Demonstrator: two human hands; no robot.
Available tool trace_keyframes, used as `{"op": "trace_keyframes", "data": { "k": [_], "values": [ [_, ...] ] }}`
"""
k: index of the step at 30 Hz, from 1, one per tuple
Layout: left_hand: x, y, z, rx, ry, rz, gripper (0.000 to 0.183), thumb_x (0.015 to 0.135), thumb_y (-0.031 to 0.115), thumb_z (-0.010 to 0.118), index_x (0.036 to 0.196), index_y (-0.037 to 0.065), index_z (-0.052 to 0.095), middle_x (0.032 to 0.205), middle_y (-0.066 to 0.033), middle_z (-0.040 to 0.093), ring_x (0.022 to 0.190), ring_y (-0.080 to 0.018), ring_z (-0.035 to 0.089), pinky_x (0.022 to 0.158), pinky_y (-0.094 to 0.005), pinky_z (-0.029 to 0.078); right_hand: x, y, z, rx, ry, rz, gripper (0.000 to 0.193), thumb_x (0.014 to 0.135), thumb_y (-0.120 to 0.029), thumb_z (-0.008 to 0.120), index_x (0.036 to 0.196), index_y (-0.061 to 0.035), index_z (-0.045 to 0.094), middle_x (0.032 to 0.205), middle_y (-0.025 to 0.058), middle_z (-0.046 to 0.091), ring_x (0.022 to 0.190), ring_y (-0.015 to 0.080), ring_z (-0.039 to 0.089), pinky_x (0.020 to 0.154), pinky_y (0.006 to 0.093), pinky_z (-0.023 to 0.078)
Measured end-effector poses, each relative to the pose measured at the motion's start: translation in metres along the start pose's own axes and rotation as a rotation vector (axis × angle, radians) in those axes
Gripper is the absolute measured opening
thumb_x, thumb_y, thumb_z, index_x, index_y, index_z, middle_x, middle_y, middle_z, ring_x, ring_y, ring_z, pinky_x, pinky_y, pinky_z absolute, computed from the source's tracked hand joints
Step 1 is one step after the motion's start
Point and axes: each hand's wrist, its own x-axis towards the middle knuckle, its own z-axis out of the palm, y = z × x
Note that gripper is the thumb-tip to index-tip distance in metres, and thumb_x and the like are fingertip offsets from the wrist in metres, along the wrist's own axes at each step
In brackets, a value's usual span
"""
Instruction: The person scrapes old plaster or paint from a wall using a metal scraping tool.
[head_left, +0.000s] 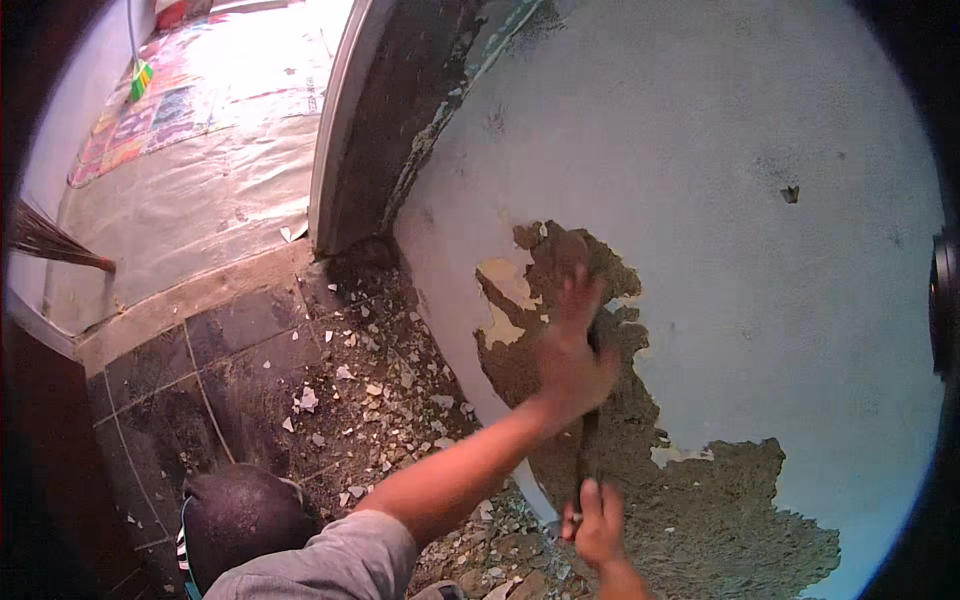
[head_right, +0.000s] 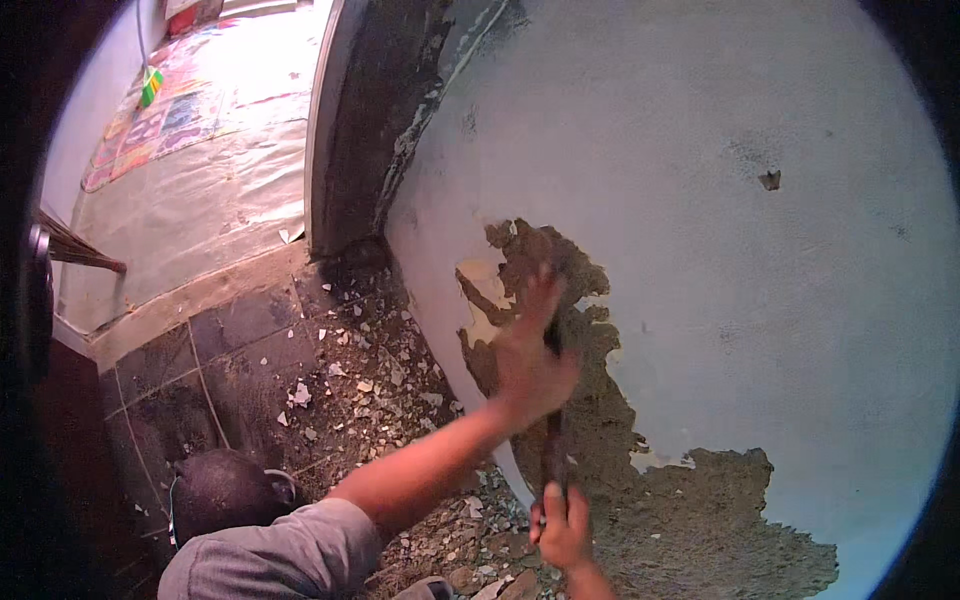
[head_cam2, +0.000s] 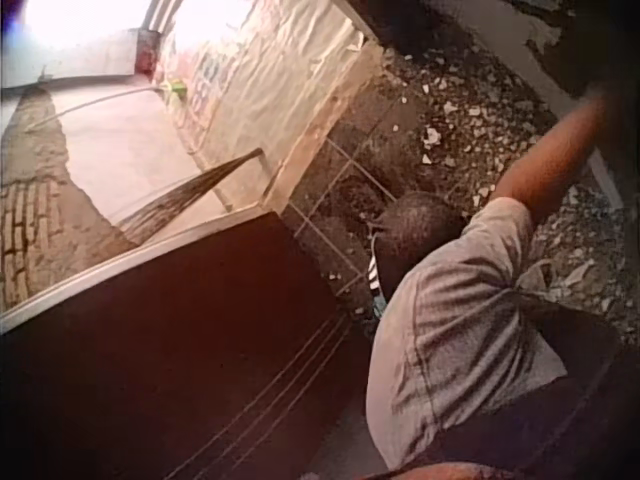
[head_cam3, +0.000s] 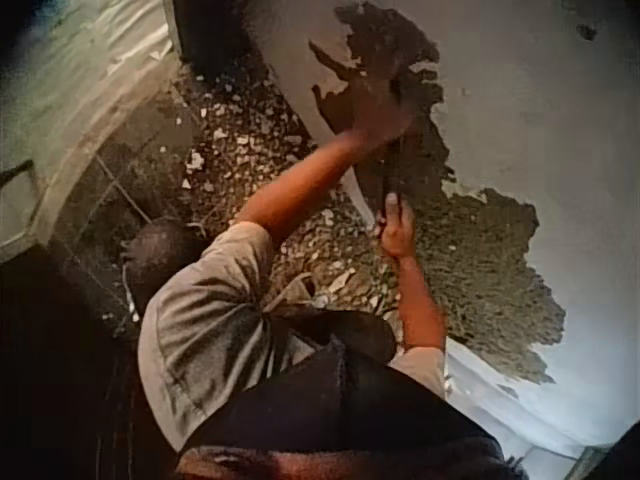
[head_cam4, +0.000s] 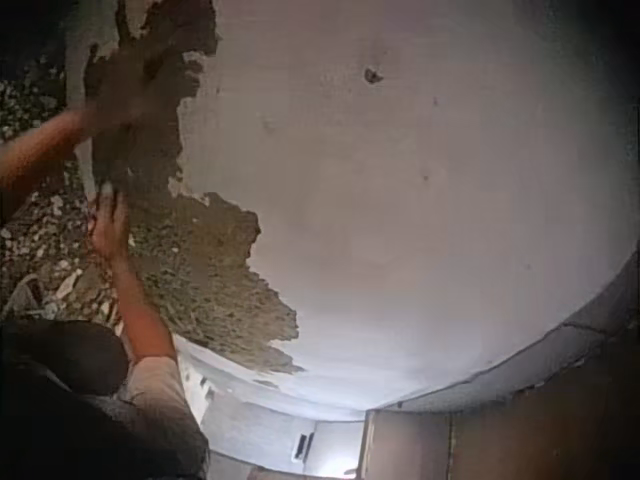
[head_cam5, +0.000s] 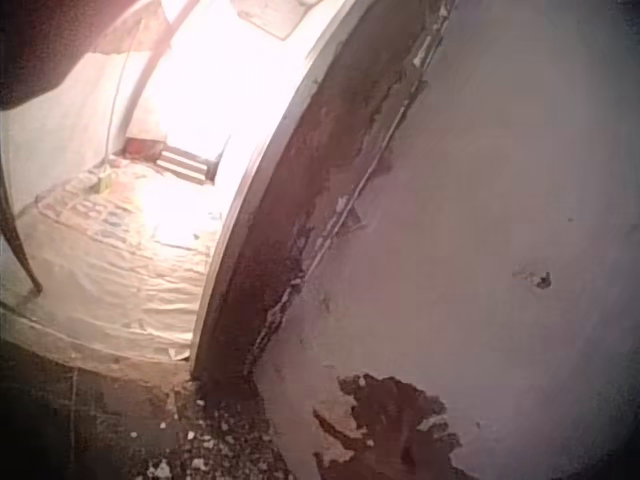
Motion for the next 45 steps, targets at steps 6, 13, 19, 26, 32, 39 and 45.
{"op": "trace_keyframes", "data": {
  "k": [6, 13, 19, 26, 32, 39, 45],
  "values": [
    [0.052, -0.019, -0.015, 0.064, 0.051, -0.159, 0.07, 0.07, 0.001, 0.063, 0.138, 0.002, 0.048, 0.149, -0.0258, 0.04, 0.14, -0.039, 0.038, 0.112, -0.045, 0.037, 0.032, -0.04, 0.02, 0.003, -0.066, -0.019, 0.036, 0.103, -0.041, 0.049, 0.118, -0.0084, 0.047, 0.07, 0.0028, 0.053, 0.048, 0.0118, 0.048, 0.044, 0.0275, 0.041],
    [0.009, 0.007, -0.009, -0.127, 0.08, -0.166, 0.066, 0.071, 0.0, 0.062, 0.136, 0.004, 0.05, 0.138, -0.0239, 0.054, 0.133, -0.0377, 0.048, 0.11, -0.0386, 0.04, -0.037, -0.037, -0.002, 0.074, -0.061, -0.101, 0.049, 0.1, -0.024, 0.054, 0.144, -0.0054, 0.041, 0.084, 0.0058, 0.057, 0.053, 0.0105, 0.052, 0.046, 0.0253, 0.044],
    [0.038, -0.007, -0.02, -0.009, 0.097, -0.283, 0.064, 0.071, 0.0, 0.062, 0.134, 0.006, 0.053, 0.133, -0.0247, 0.058, 0.127, -0.0364, 0.055, 0.106, -0.0393, 0.044, -0.019, -0.068, 0.02, 0.045, -0.034, -0.119, 0.058, 0.101, -0.025, 0.055, 0.152, -0.0077, 0.035, 0.088, 0.0081, 0.059, 0.054, 0.0097, 0.053, 0.047, 0.024, 0.045],
    [0.016, 0.009, -0.015, -0.008, 0.108, -0.207, 0.055, 0.072, 0.002, 0.063, 0.127, 0.003, 0.057, 0.141, -0.025, 0.051, 0.124, -0.0332, 0.058, 0.105, -0.036, 0.044, -0.04, -0.061, 0.011, -0.06, 0.082, -0.198, 0.057, 0.1, -0.022, 0.059, 0.15, -0.0052, 0.038, 0.092, 0.0111, 0.063, 0.058, 0.011, 0.059, 0.047, 0.0253, 0.046],
    [0.04, -0.009, -0.013, -0.153, 0.165, -0.348, 0.048, 0.073, 0.001, 0.062, 0.121, 0.002, 0.061, 0.15, -0.0251, 0.041, 0.135, -0.0334, 0.047, 0.108, -0.0355, 0.041, -0.015, -0.072, 0.011, -0.176, 0.15, -0.274, 0.052, 0.096, -0.018, 0.062, 0.143, -0.0008, 0.048, 0.093, 0.012, 0.068, 0.065, 0.0135, 0.065, 0.055, 0.026, 0.053],
    [0.023, 0.02, -0.002, -0.057, 0.138, -0.191, 0.05, 0.075, 0.003, 0.065, 0.124, 0.006, 0.057, 0.146, -0.032, 0.041, 0.125, -0.0436, 0.054, 0.099, -0.0445, 0.048, -0.045, -0.097, -0.021, -0.286, 0.28, -0.279, 0.048, 0.093, -0.021, 0.069, 0.135, -0.0017, 0.057, 0.086, 0.0106, 0.068, 0.057, 0.0131, 0.063, 0.045, 0.0252, 0.046],
    [0.046, -0.013, 0.0, -0.045, 0.157, -0.288, 0.047, 0.077, 0.011, 0.064, 0.123, 0.002, 0.057, 0.144, -0.0315, 0.044, 0.114, -0.0438, 0.06, 0.097, -0.0472, 0.048, -0.016, -0.119, -0.009, -0.291, 0.247, -0.254, 0.045, 0.092, -0.018, 0.069, 0.131, 0.0008, 0.059, 0.086, 0.0106, 0.068, 0.056, 0.0142, 0.064, 0.041, 0.0245, 0.041]
  ]
}}
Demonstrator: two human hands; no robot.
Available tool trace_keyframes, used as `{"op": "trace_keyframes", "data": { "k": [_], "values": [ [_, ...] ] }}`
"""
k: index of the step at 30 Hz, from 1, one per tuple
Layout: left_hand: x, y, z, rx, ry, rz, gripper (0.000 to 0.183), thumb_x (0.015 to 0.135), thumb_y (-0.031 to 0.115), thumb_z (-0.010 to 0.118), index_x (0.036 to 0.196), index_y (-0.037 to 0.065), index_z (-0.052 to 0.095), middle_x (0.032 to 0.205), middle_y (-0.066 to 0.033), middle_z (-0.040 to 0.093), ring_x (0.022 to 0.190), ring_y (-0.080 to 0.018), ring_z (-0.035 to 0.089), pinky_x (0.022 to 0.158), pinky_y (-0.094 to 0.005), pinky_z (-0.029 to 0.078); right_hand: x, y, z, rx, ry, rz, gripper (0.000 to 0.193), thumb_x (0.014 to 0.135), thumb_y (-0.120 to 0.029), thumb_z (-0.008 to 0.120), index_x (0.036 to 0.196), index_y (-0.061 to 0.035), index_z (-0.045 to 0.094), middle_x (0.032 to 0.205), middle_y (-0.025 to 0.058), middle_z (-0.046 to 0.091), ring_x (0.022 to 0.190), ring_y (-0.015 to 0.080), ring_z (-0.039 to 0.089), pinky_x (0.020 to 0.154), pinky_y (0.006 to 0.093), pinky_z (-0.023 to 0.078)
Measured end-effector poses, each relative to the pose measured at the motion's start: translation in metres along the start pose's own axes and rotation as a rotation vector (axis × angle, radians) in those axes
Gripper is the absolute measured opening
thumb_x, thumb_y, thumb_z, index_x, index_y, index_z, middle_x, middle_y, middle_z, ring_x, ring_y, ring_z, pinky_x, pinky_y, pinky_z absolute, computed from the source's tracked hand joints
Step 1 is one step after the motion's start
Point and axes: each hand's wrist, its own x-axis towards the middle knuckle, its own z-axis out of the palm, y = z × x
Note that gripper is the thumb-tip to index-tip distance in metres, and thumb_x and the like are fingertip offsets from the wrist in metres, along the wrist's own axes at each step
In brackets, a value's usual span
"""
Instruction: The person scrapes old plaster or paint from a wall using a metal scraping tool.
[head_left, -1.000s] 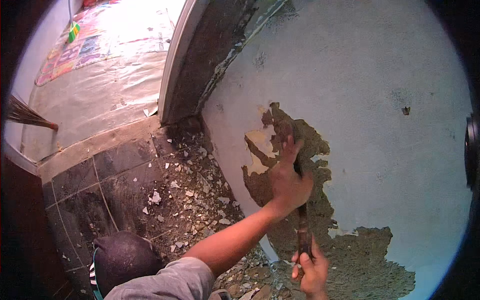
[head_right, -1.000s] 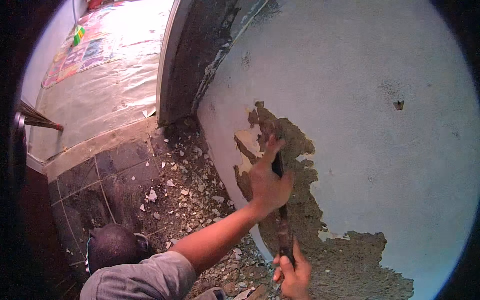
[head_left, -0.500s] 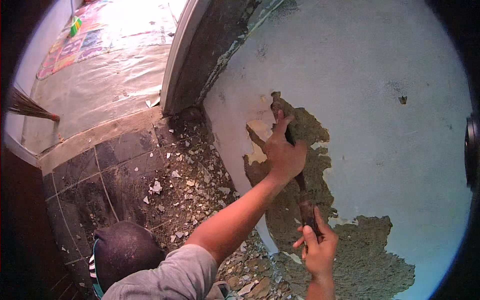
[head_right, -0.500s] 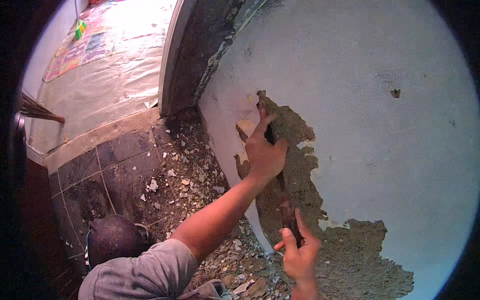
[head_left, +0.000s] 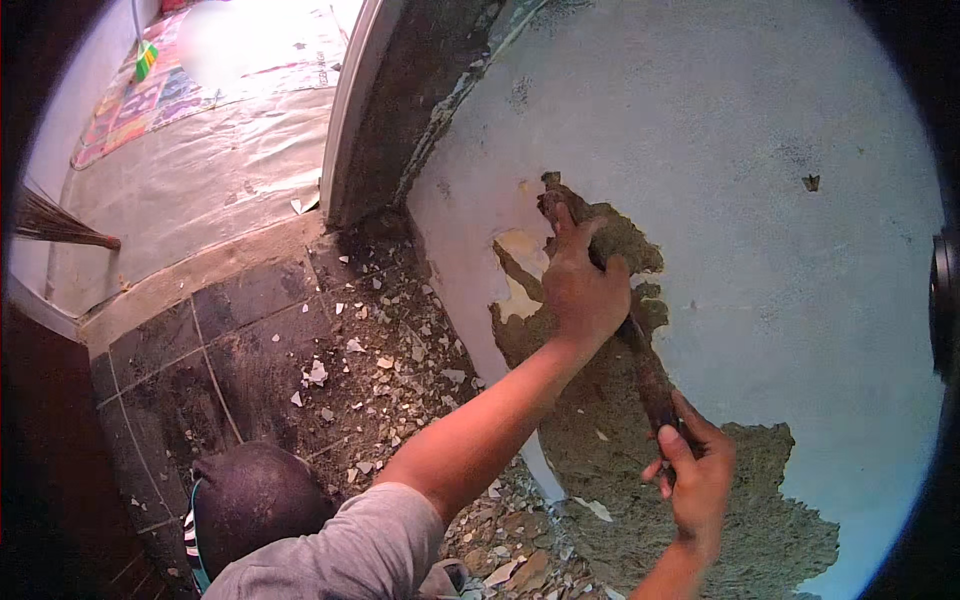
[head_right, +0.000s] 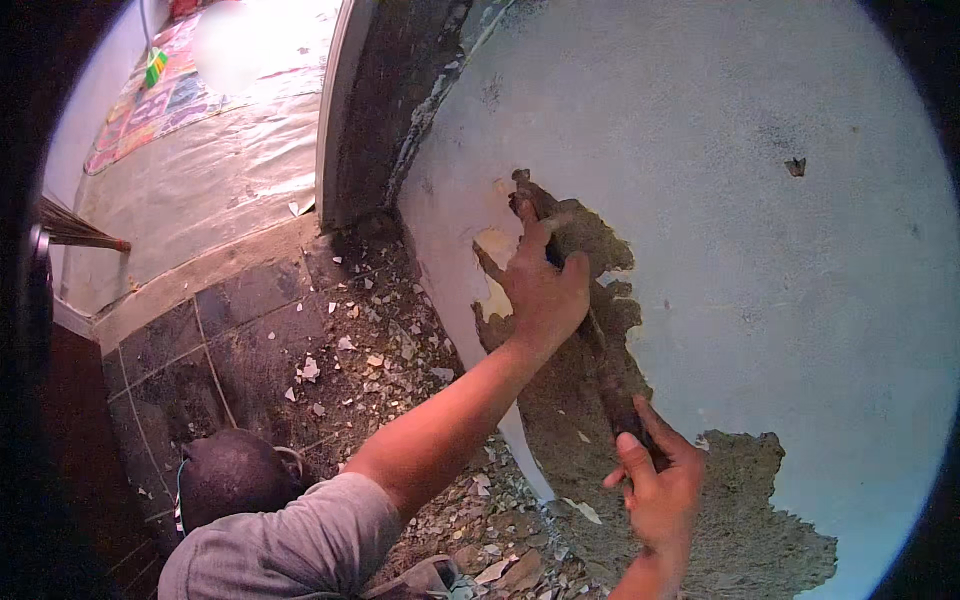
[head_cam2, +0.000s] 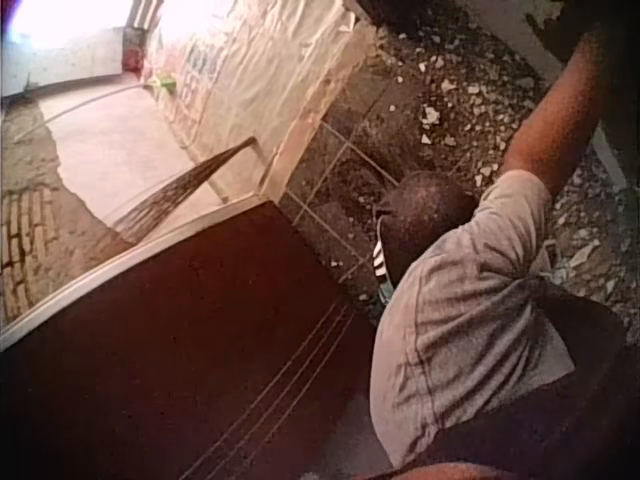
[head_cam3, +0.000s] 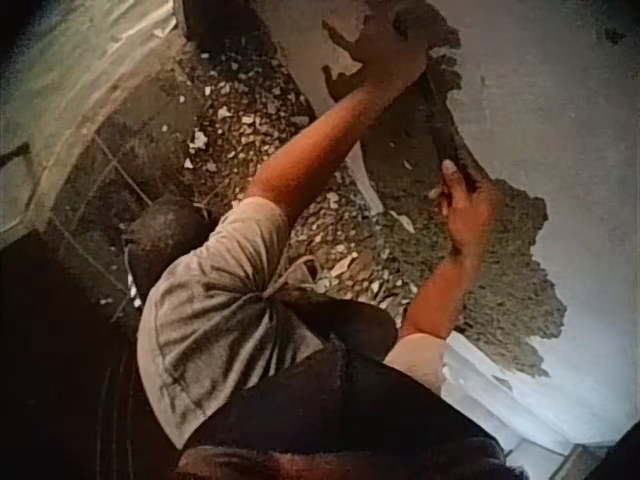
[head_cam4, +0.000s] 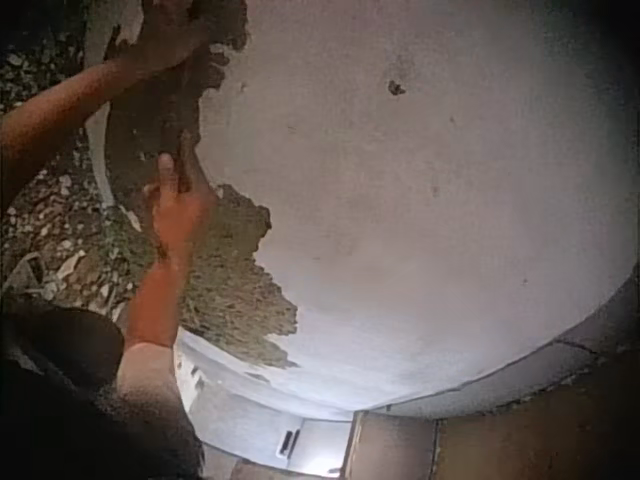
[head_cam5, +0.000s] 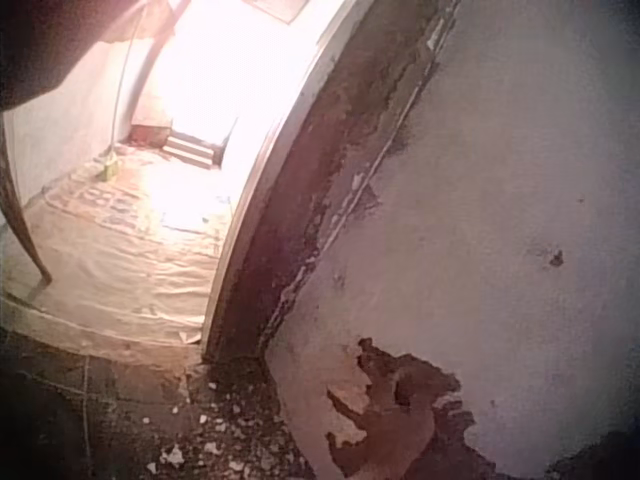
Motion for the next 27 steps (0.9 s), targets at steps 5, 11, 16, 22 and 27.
{"op": "trace_keyframes", "data": {
  "k": [5, 11, 16, 22, 27],
  "values": [
    [-0.016, 0.043, -0.012, 0.292, 0.167, 0.621, 0.026, 0.081, 0.015, 0.064, 0.105, 0.004, 0.067, 0.099, -0.0167, 0.071, 0.104, -0.0409, 0.066, 0.096, -0.0471, 0.048, -0.002, 0.007, -0.006, 0.215, 0.127, -0.033, 0.034, 0.091, -0.013, 0.068, 0.12, 0.0036, 0.063, 0.088, 0.0115, 0.067, 0.059, 0.0169, 0.067, 0.037, 0.0229, 0.036],
    [-0.018, 0.073, -0.016, -0.097, -0.758, 0.93, 0.039, 0.084, 0.044, 0.063, 0.078, 0.005, 0.061, 0.075, -0.0119, 0.061, 0.077, -0.0357, 0.063, 0.071, -0.0458, 0.047, 0.016, -0.017, -0.03, 0.539, 0.324, -0.175, 0.019, 0.083, -0.005, 0.063, 0.1, 0.0039, 0.066, 0.076, 0.0086, 0.064, 0.051, 0.015, 0.063, 0.035, 0.0211, 0.032],
    [0.004, 0.081, -0.008, -0.05, -0.754, 1.175, 0.053, 0.074, 0.058, 0.072, 0.071, 0.008, 0.056, 0.065, -0.01, 0.053, 0.062, -0.0341, 0.058, 0.059, -0.0437, 0.043, 0.013, -0.018, -0.012, 0.633, 0.316, -0.516, 0.022, 0.084, -0.019, 0.058, 0.084, 0.0015, 0.064, 0.083, 0.0056, 0.061, 0.052, 0.0095, 0.045, 0.045, 0.0228, 0.03],
    [0.027, 0.066, -0.013, 0.017, -0.617, 1.248, 0.042, 0.068, 0.042, 0.081, 0.068, 0.009, 0.055, 0.063, -0.0071, 0.056, 0.059, -0.0286, 0.06, 0.057, -0.0403, 0.045, 0.039, -0.039, 0.021, 0.632, 0.294, -0.905, 0.027, 0.088, -0.022, 0.055, 0.068, -0.0039, 0.055, 0.072, 0.0075, 0.056, 0.073, 0.0204, 0.053, 0.07, 0.0349, 0.043],
    [0.014, 0.105, -0.014, -0.098, -0.416, 1.28, 0.031, 0.075, 0.028, 0.077, 0.063, 0.011, 0.054, 0.056, -0.004, 0.055, 0.051, -0.0229, 0.058, 0.052, -0.0368, 0.044, 0.019, -0.055, 0.002, 0.842, 0.041, -1.096, 0.041, 0.096, -0.031, 0.044, 0.061, -0.0105, 0.039, 0.058, 0.0058, 0.042, 0.063, 0.0218, 0.047, 0.088, 0.0475, 0.04]
  ]
}}
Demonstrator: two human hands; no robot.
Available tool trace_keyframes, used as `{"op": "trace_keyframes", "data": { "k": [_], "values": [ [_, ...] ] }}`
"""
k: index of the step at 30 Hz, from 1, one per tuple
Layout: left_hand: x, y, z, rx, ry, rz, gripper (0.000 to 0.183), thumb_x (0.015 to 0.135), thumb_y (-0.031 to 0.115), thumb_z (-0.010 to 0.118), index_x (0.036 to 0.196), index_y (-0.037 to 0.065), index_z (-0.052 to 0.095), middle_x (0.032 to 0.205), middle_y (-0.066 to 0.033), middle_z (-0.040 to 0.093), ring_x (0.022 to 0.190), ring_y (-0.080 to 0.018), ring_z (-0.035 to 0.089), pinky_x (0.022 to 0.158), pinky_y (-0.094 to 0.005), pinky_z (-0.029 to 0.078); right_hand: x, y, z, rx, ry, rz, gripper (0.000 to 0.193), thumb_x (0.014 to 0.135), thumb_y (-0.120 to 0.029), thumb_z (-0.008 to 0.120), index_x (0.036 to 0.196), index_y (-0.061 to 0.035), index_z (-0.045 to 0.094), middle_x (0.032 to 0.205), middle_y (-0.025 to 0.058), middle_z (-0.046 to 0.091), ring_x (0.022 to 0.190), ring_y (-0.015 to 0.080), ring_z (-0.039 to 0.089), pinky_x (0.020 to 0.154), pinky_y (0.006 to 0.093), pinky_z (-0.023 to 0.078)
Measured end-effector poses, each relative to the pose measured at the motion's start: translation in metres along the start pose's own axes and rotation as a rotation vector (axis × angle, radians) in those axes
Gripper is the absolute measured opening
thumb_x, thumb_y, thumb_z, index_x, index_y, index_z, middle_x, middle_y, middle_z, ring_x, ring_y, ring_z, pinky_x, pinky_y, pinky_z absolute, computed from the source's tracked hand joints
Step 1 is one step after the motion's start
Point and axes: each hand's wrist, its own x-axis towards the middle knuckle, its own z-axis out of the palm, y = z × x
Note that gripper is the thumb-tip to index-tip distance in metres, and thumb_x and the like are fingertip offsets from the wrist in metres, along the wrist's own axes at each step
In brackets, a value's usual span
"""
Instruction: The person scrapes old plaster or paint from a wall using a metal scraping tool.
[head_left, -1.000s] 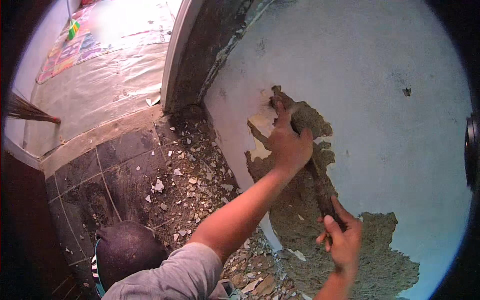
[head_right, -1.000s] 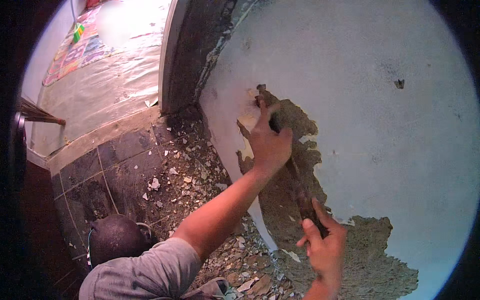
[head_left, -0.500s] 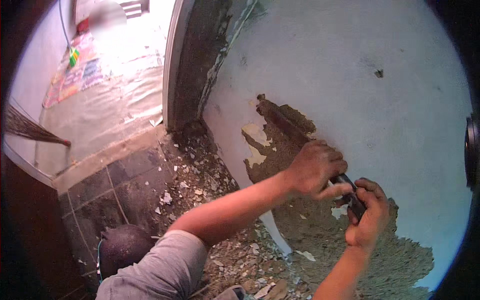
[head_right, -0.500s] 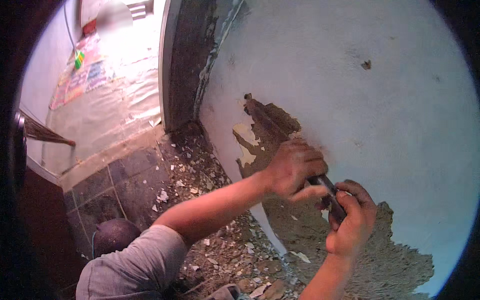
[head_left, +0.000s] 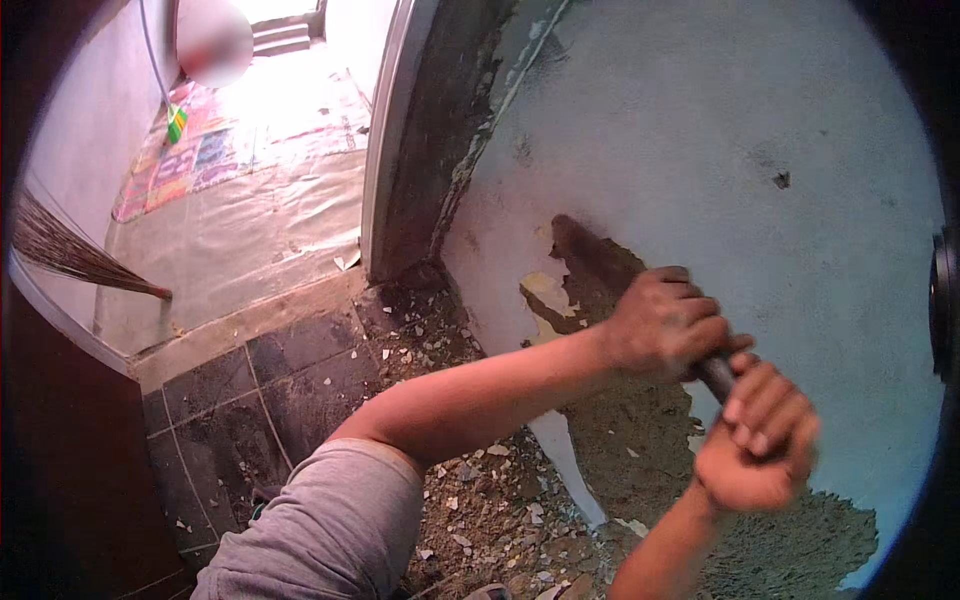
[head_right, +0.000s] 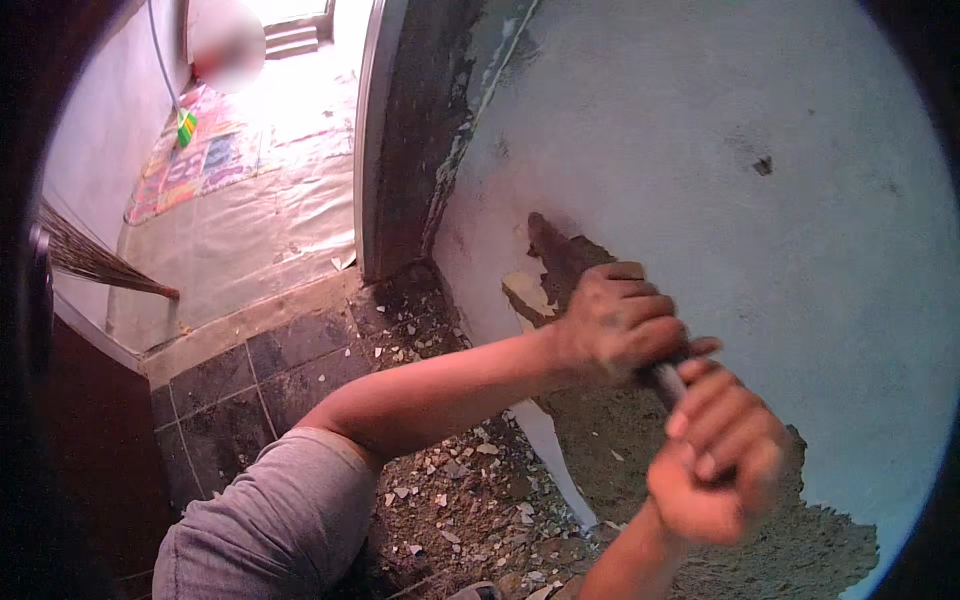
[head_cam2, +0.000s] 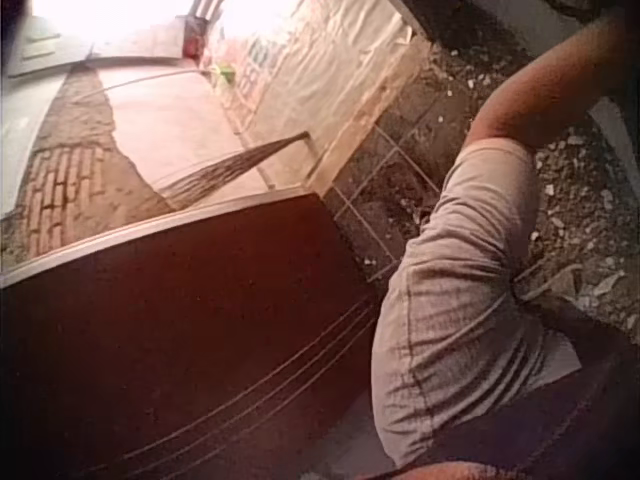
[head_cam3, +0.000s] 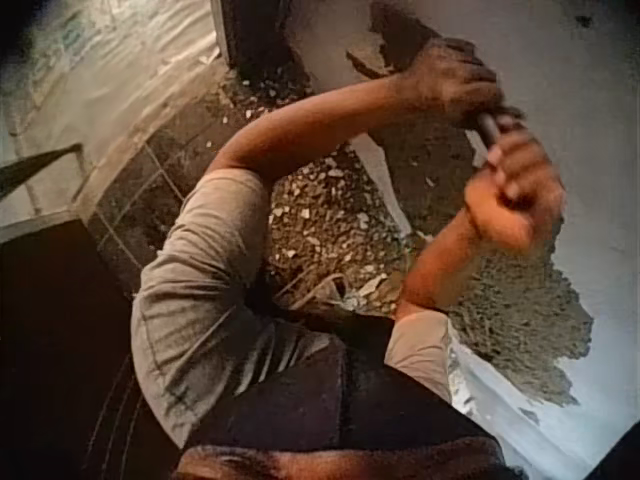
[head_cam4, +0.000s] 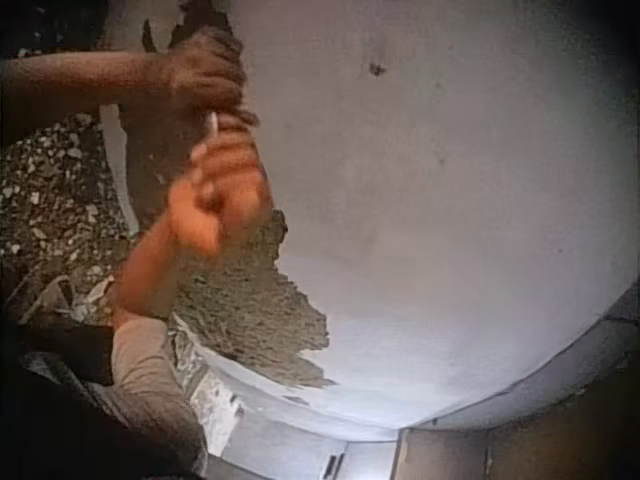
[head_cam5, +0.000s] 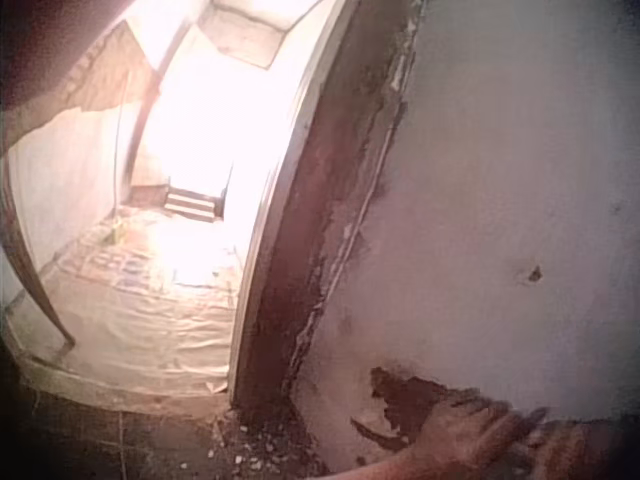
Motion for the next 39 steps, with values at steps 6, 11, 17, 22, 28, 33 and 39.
{"op": "trace_keyframes", "data": {
  "k": [6, 11, 17, 22, 28, 33, 39],
  "values": [
    [-0.001, -0.019, 0.001, -0.026, 0.304, -0.112, 0.031, 0.075, 0.023, 0.077, 0.058, 0.013, 0.052, 0.05, -0.0032, 0.052, 0.044, -0.0208, 0.054, 0.047, -0.0342, 0.04, 0.031, 0.018, 0.02, -0.112, -0.062, 0.001, 0.042, 0.098, -0.033, 0.041, 0.061, -0.013, 0.036, 0.055, 0.0025, 0.036, 0.055, 0.0163, 0.037, 0.08, 0.0435, 0.04],
    [0.012, -0.008, -0.007, -0.064, 0.352, -0.058, 0.04, 0.077, 0.02, 0.078, 0.055, 0.014, 0.045, 0.049, -0.0015, 0.047, 0.04, -0.0195, 0.048, 0.045, -0.0337, 0.036, 0.035, -0.01, 0.037, -0.151, -0.197, 0.007, 0.037, 0.093, -0.029, 0.047, 0.061, -0.0156, 0.036, 0.053, 0.0008, 0.036, 0.056, 0.0149, 0.036, 0.079, 0.0392, 0.039],
    [0.005, -0.028, 0.003, -0.043, 0.37, -0.123, 0.034, 0.076, 0.019, 0.077, 0.057, 0.014, 0.049, 0.051, -0.0025, 0.05, 0.042, -0.0202, 0.051, 0.044, -0.0343, 0.036, 0.046, 0.021, 0.025, -0.048, -0.082, 0.063, 0.036, 0.092, -0.031, 0.048, 0.061, -0.0157, 0.038, 0.053, 0.0008, 0.037, 0.056, 0.015, 0.036, 0.08, 0.04, 0.036],
    [0.004, -0.015, 0.004, -0.055, 0.344, -0.102, 0.019, 0.07, 0.021, 0.077, 0.066, 0.013, 0.06, 0.058, -0.0046, 0.058, 0.047, -0.0197, 0.056, 0.044, -0.0356, 0.038, 0.038, 0.013, 0.008, 0.062, -0.035, -0.031, 0.037, 0.091, -0.03, 0.049, 0.06, -0.0146, 0.037, 0.055, 0.0016, 0.038, 0.056, 0.0156, 0.035, 0.078, 0.041, 0.039],
    [-0.061, -0.052, 0.011, -0.084, 0.081, -0.211, 0.031, 0.059, 0.027, 0.077, 0.087, 0.015, 0.069, 0.065, -0.0003, 0.058, 0.055, -0.0211, 0.06, 0.055, -0.0358, 0.045, 0.03, 0.066, 0.019, -0.043, 0.133, 0.188, 0.04, 0.092, -0.035, 0.048, 0.059, -0.0158, 0.036, 0.053, 0.0019, 0.035, 0.053, 0.0144, 0.034, 0.075, 0.0393, 0.038],
    [0.013, -0.013, 0.0, -0.119, 0.305, -0.017, 0.036, 0.056, 0.026, 0.076, 0.089, 0.012, 0.069, 0.063, 0.0016, 0.055, 0.052, -0.0191, 0.056, 0.05, -0.0343, 0.041, 0.03, -0.005, 0.039, -0.109, 0.004, -0.104, 0.042, 0.096, -0.037, 0.044, 0.059, -0.0186, 0.038, 0.053, -0.001, 0.036, 0.053, 0.013, 0.033, 0.074, 0.0362, 0.034],
    [0.005, -0.031, 0.002, -0.017, 0.377, -0.179, 0.027, 0.06, 0.029, 0.073, 0.08, 0.012, 0.068, 0.058, 0.0009, 0.049, 0.049, -0.0166, 0.055, 0.049, -0.0335, 0.04, 0.056, 0.017, 0.038, -0.135, -0.049, 0.057, 0.036, 0.098, -0.031, 0.044, 0.064, -0.0196, 0.041, 0.055, -0.0023, 0.04, 0.057, 0.013, 0.038, 0.079, 0.0377, 0.035]
  ]
}}
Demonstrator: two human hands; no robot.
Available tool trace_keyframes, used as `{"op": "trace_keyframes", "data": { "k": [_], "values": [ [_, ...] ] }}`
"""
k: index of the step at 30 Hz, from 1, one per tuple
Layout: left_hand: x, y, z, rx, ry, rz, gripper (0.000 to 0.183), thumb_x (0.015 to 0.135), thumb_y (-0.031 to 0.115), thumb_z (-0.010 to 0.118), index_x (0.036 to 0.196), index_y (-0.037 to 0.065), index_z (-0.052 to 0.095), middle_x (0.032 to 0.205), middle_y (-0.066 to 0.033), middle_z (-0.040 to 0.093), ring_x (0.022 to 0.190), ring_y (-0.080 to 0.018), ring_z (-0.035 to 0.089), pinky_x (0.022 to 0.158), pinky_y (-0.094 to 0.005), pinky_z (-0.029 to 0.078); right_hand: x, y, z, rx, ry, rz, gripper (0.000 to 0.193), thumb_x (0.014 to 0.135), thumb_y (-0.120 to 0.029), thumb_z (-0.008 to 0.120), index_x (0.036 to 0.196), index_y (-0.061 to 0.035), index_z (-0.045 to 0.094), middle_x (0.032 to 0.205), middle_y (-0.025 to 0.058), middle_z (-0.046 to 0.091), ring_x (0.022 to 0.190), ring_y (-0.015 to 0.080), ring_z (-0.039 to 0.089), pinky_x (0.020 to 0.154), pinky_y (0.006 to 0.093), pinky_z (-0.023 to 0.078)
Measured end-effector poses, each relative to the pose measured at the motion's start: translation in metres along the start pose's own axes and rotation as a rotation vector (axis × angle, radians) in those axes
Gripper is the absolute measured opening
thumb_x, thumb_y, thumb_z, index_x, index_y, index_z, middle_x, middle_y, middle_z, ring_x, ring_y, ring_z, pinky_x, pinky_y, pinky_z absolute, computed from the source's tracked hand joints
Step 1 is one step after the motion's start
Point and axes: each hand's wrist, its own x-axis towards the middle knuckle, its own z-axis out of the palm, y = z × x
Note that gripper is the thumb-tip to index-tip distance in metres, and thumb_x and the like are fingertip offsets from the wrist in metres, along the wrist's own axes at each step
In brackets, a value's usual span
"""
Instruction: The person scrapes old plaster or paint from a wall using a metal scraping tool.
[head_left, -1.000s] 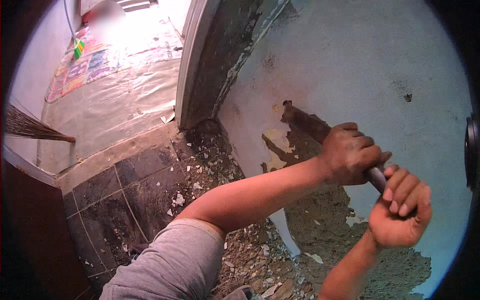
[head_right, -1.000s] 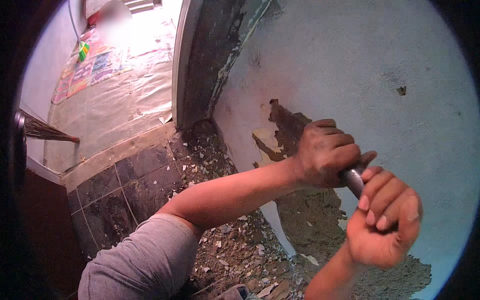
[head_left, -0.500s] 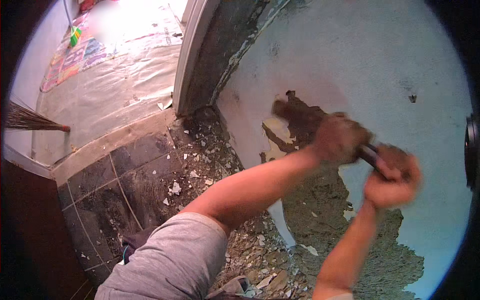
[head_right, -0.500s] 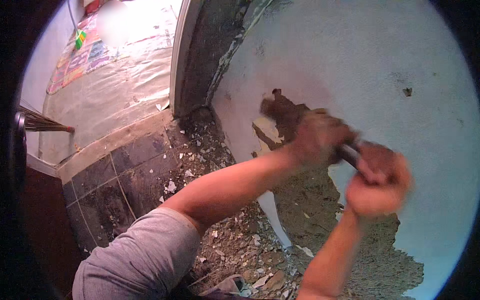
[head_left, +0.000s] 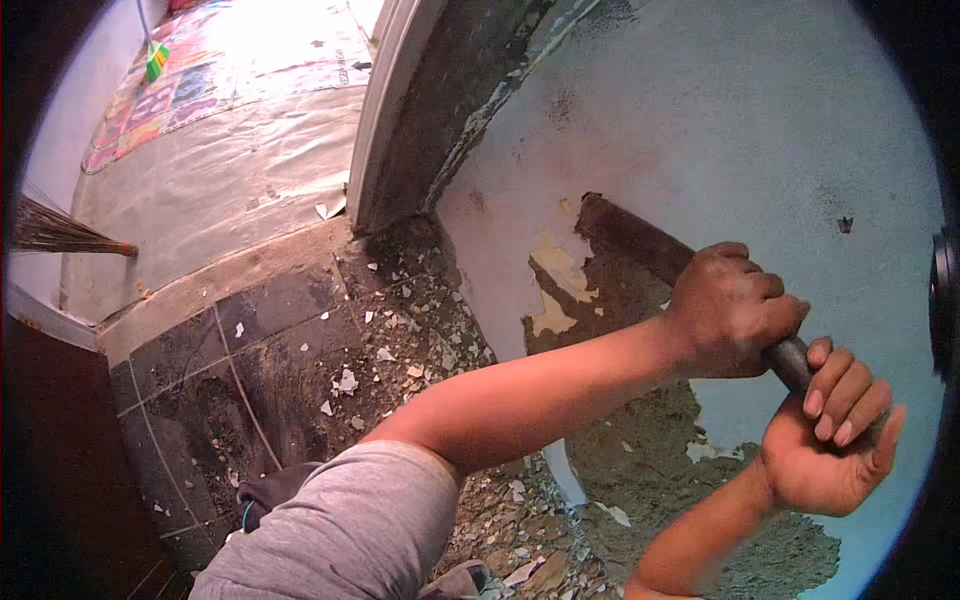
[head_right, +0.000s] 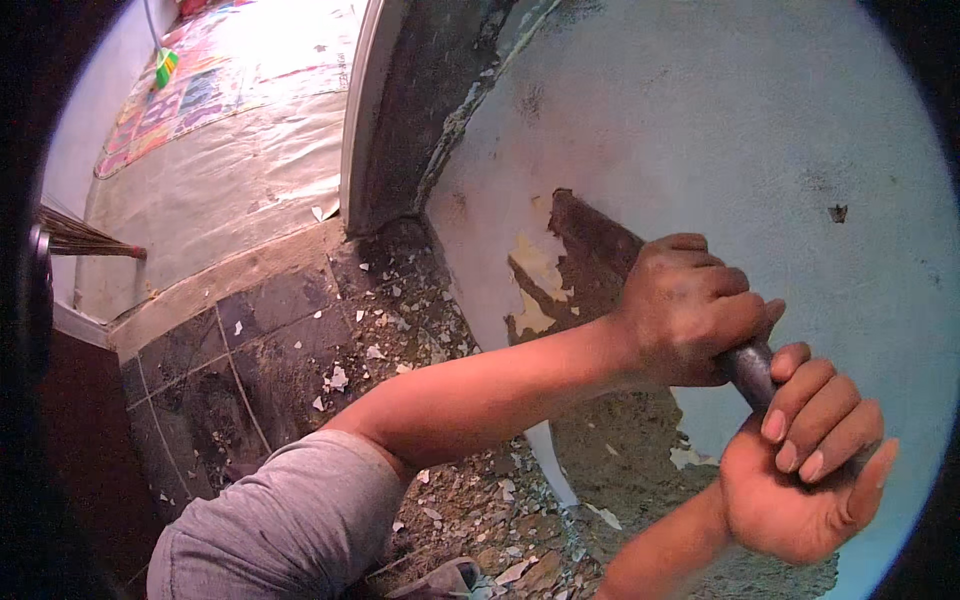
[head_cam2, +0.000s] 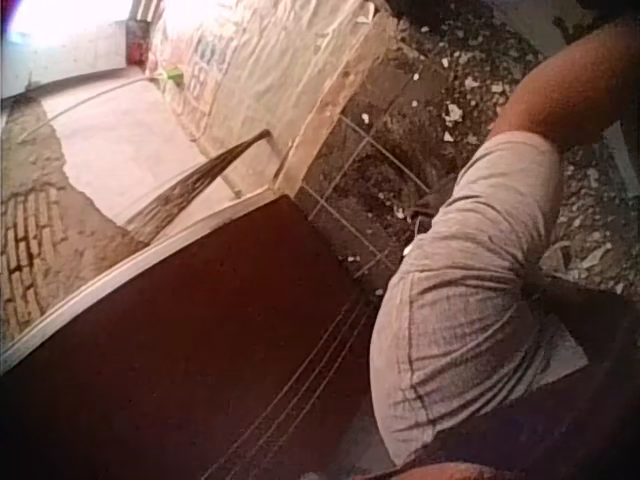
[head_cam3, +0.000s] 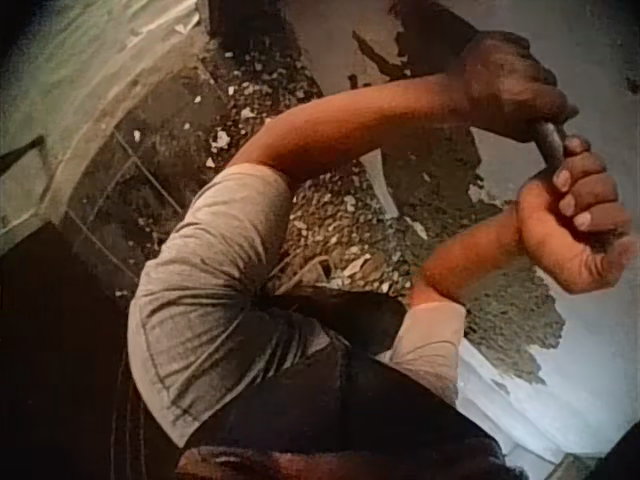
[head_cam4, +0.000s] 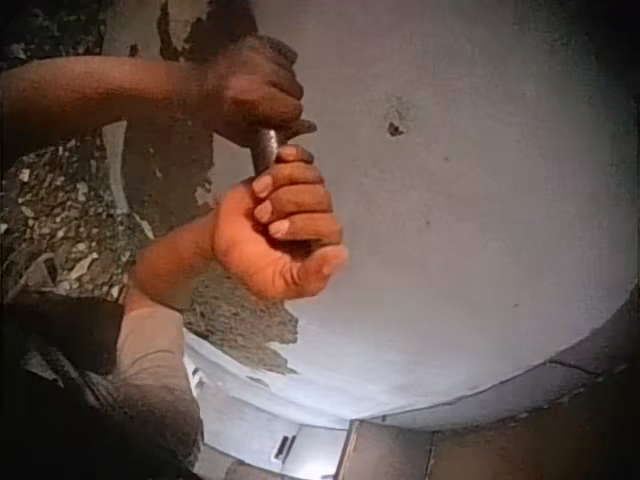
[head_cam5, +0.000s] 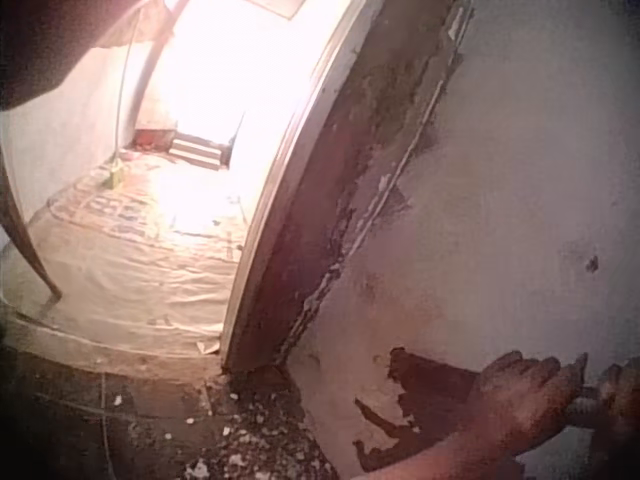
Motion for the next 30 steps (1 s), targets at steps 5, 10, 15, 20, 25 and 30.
{"op": "trace_keyframes", "data": {
  "k": [5, 10, 15, 20, 25, 30],
  "values": [
    [0.014, 0.03, 0.004, -0.156, 0.006, 0.033, 0.03, 0.055, 0.022, 0.077, 0.082, 0.012, 0.068, 0.063, -0.0001, 0.058, 0.053, -0.0187, 0.059, 0.052, -0.0346, 0.044, -0.008, -0.037, -0.019, 0.123, -0.264, -0.119, 0.037, 0.096, -0.027, 0.046, 0.062, -0.0169, 0.034, 0.057, 0.0005, 0.032, 0.057, 0.0139, 0.032, 0.085, 0.0384, 0.035],
    [-0.044, -0.024, -0.02, 0.009, -0.26, -0.054, 0.03, 0.057, 0.022, 0.079, 0.084, 0.015, 0.069, 0.065, 0.0015, 0.06, 0.059, -0.0191, 0.061, 0.057, -0.0371, 0.047, -0.014, 0.05, -0.004, 0.035, 0.113, 0.177, 0.033, 0.094, -0.028, 0.05, 0.065, -0.0166, 0.039, 0.055, -0.0014, 0.039, 0.054, 0.0143, 0.039, 0.072, 0.0378, 0.04],
    [0.013, 0.037, -0.013, -0.118, -0.142, 0.037, 0.025, 0.06, 0.021, 0.075, 0.083, 0.015, 0.068, 0.065, 0.0013, 0.058, 0.057, -0.0184, 0.061, 0.055, -0.0367, 0.045, -0.023, -0.024, -0.007, 0.107, -0.143, -0.137, 0.035, 0.096, -0.029, 0.048, 0.065, -0.0148, 0.037, 0.057, 0.0009, 0.035, 0.056, 0.0163, 0.036, 0.081, 0.041, 0.04],
    [-0.032, -0.02, -0.016, 0.027, -0.101, -0.097, 0.026, 0.059, 0.023, 0.075, 0.083, 0.014, 0.069, 0.063, 0.0017, 0.057, 0.055, -0.0178, 0.06, 0.052, -0.0349, 0.043, 0.008, 0.041, -0.002, -0.02, 0.009, 0.149, 0.04, 0.098, -0.039, 0.046, 0.066, -0.0154, 0.042, 0.055, 0.0005, 0.04, 0.055, 0.0149, 0.04, 0.077, 0.0386, 0.039],
    [-0.003, 0.027, -0.01, -0.139, -0.054, -0.114, 0.025, 0.06, 0.02, 0.078, 0.081, 0.013, 0.068, 0.06, -0.0007, 0.057, 0.051, -0.0219, 0.059, 0.05, -0.0368, 0.042, -0.006, -0.012, -0.003, 0.042, -0.136, 0.0, 0.044, 0.098, -0.043, 0.045, 0.066, -0.0141, 0.042, 0.054, 0.0019, 0.04, 0.054, 0.0178, 0.04, 0.077, 0.0409, 0.04],
    [-0.046, -0.027, -0.022, 0.032, -0.128, -0.136, 0.027, 0.06, 0.023, 0.072, 0.084, 0.012, 0.068, 0.06, 0.0004, 0.051, 0.049, -0.0173, 0.055, 0.049, -0.0359, 0.041, -0.003, 0.037, -0.01, -0.01, -0.004, 0.108, 0.041, 0.098, -0.04, 0.045, 0.066, -0.0139, 0.041, 0.053, 0.0028, 0.039, 0.049, 0.0176, 0.036, 0.07, 0.0402, 0.041]
  ]
}}
